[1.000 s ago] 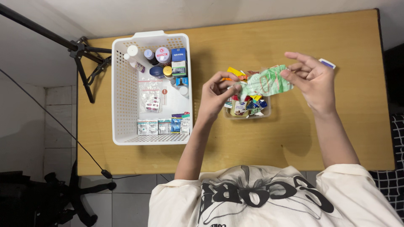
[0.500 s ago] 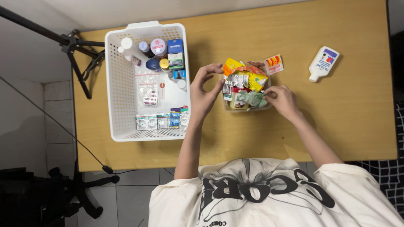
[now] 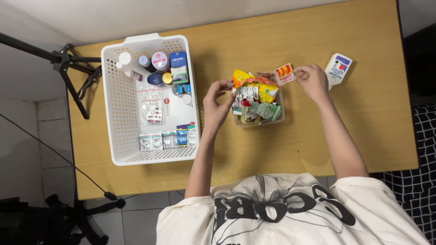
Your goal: The person sorts various medicine packages and bottles from a white basket onto a wooden table. They handle blister packs, boxes, and a bottle, placing them into a clear plastic container or arranging them on the table surface.
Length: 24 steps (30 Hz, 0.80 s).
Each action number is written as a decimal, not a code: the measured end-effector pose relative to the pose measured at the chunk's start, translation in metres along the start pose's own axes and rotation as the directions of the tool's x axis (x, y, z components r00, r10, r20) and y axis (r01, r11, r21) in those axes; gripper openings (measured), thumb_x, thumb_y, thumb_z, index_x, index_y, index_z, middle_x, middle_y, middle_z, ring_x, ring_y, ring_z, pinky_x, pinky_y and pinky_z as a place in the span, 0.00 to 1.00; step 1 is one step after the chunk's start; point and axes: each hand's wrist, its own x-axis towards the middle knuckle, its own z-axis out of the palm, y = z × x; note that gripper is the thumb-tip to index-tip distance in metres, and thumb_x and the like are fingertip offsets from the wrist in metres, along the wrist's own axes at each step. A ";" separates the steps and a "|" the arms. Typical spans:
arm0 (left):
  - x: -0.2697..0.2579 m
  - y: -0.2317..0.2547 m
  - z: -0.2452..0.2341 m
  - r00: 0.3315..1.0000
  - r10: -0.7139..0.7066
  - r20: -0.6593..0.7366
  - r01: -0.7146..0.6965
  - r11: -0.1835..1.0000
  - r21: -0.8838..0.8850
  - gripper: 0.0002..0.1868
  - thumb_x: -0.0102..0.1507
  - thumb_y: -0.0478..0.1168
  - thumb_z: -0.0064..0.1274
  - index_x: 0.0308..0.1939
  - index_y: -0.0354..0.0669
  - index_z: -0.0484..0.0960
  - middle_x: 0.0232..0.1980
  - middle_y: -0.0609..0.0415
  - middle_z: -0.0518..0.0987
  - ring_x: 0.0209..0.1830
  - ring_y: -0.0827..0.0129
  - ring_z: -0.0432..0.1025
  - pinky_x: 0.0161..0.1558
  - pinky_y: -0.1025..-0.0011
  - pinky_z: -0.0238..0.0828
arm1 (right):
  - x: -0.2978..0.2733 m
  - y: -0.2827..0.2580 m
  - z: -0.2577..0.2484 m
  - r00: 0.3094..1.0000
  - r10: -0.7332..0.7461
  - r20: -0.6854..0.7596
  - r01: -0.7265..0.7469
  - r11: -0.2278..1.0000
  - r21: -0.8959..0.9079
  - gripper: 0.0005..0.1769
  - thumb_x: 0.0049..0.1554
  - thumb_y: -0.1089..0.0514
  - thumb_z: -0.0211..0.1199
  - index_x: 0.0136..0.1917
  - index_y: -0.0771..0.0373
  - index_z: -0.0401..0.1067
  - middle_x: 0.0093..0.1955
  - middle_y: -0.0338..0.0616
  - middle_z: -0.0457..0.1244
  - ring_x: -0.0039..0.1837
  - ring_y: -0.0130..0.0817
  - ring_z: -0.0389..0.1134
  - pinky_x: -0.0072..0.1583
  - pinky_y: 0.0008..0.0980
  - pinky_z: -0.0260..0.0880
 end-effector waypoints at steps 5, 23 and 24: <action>0.002 -0.007 0.005 1.000 -0.007 0.002 0.007 1.000 -0.005 0.14 0.61 0.32 0.61 0.50 0.39 0.79 0.53 0.56 0.82 0.53 0.70 0.79 0.56 0.69 0.73 | 0.048 0.045 0.039 0.997 0.031 0.076 -0.019 0.987 -0.158 0.25 0.47 0.53 0.79 0.58 0.55 0.78 0.51 0.43 0.69 0.55 0.40 0.69 0.59 0.40 0.69; 0.010 -0.019 0.011 0.999 -0.044 -0.002 0.044 0.999 0.002 0.13 0.61 0.33 0.61 0.49 0.40 0.80 0.53 0.56 0.83 0.50 0.70 0.79 0.55 0.69 0.74 | 0.058 0.054 0.019 0.973 0.227 0.032 -0.229 0.947 0.224 0.15 0.48 0.54 0.81 0.44 0.62 0.79 0.40 0.40 0.71 0.42 0.29 0.71 0.47 0.31 0.72; 0.010 -0.021 0.011 0.999 -0.040 -0.001 0.040 0.999 -0.006 0.13 0.61 0.34 0.61 0.49 0.40 0.80 0.53 0.55 0.82 0.50 0.70 0.79 0.54 0.69 0.74 | 0.058 0.043 0.007 0.982 0.190 -0.004 -0.183 0.953 0.241 0.14 0.51 0.55 0.81 0.45 0.61 0.79 0.41 0.40 0.71 0.43 0.29 0.71 0.48 0.32 0.72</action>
